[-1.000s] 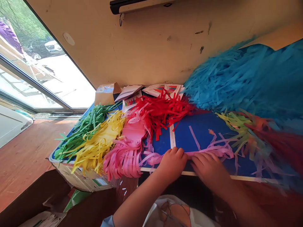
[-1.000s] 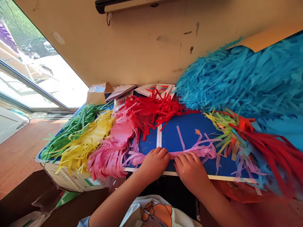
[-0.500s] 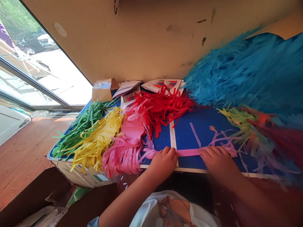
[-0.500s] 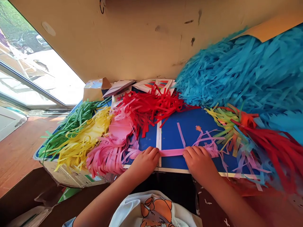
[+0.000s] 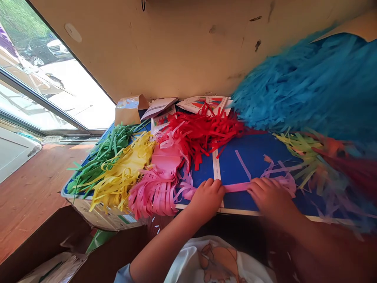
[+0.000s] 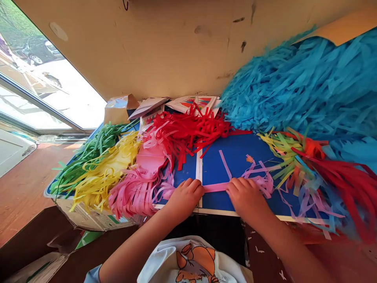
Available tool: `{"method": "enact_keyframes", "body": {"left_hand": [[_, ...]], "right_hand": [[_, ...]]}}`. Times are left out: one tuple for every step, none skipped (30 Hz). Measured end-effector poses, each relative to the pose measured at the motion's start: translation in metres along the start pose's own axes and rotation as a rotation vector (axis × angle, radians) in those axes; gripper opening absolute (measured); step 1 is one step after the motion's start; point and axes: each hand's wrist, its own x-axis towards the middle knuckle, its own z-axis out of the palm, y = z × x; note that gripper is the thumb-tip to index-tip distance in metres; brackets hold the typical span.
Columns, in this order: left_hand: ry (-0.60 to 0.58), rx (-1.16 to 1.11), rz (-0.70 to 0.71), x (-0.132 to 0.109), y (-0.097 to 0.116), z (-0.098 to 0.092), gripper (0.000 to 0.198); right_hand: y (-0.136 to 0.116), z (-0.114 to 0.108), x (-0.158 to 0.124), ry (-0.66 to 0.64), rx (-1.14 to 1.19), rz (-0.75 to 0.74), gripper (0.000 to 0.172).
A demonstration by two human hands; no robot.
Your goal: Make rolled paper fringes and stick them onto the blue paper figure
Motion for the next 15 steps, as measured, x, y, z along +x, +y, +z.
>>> {"method": "enact_keyframes", "body": {"left_hand": [[-0.010,0.006,0.004,-0.003,-0.003,0.000,0.013],[-0.019,0.013,0.009,-0.006,-0.006,0.000,0.013],[-0.023,0.018,0.015,-0.008,-0.009,0.000,0.013],[-0.018,0.019,0.018,-0.009,-0.011,0.000,0.013],[-0.006,0.016,0.015,-0.010,-0.012,0.000,0.013],[0.012,0.011,0.004,-0.010,-0.012,0.000,0.013],[0.032,0.005,-0.008,-0.010,-0.012,0.001,0.014],[0.052,0.001,-0.023,-0.009,-0.011,0.001,0.015],[0.067,0.000,-0.040,-0.008,-0.009,0.000,0.014],[0.080,0.003,-0.063,-0.007,-0.007,0.000,0.013],[0.091,0.008,-0.083,-0.006,-0.004,0.000,0.013],[0.104,0.016,-0.100,-0.005,-0.002,-0.001,0.012],[0.120,0.022,-0.109,-0.004,0.002,-0.001,0.013],[0.136,0.025,-0.106,-0.003,0.005,-0.001,0.013],[0.145,0.022,-0.091,-0.001,0.008,-0.002,0.014]], "right_hand": [[0.005,-0.001,-0.003,0.003,-0.015,0.001,0.023],[0.009,-0.003,-0.006,0.006,-0.027,0.000,0.024],[0.011,-0.004,-0.008,0.008,-0.037,-0.001,0.024],[0.011,-0.005,-0.009,0.006,-0.046,-0.003,0.023],[0.010,-0.005,-0.009,-0.003,-0.053,-0.005,0.022],[0.008,-0.005,-0.008,-0.012,-0.055,-0.010,0.021],[0.005,-0.004,-0.006,-0.018,-0.052,-0.017,0.019],[0.002,-0.004,-0.004,-0.019,-0.039,-0.023,0.018],[-0.001,-0.002,-0.001,-0.014,-0.021,-0.028,0.017],[-0.003,-0.001,0.001,-0.007,-0.002,-0.034,0.016],[-0.005,0.001,0.004,0.000,0.016,-0.040,0.016],[-0.005,0.002,0.006,0.001,0.030,-0.047,0.016],[-0.005,0.004,0.008,-0.006,0.039,-0.052,0.016],[-0.005,0.005,0.009,-0.022,0.044,-0.058,0.016],[-0.004,0.005,0.010,-0.041,0.047,-0.063,0.015]]}}
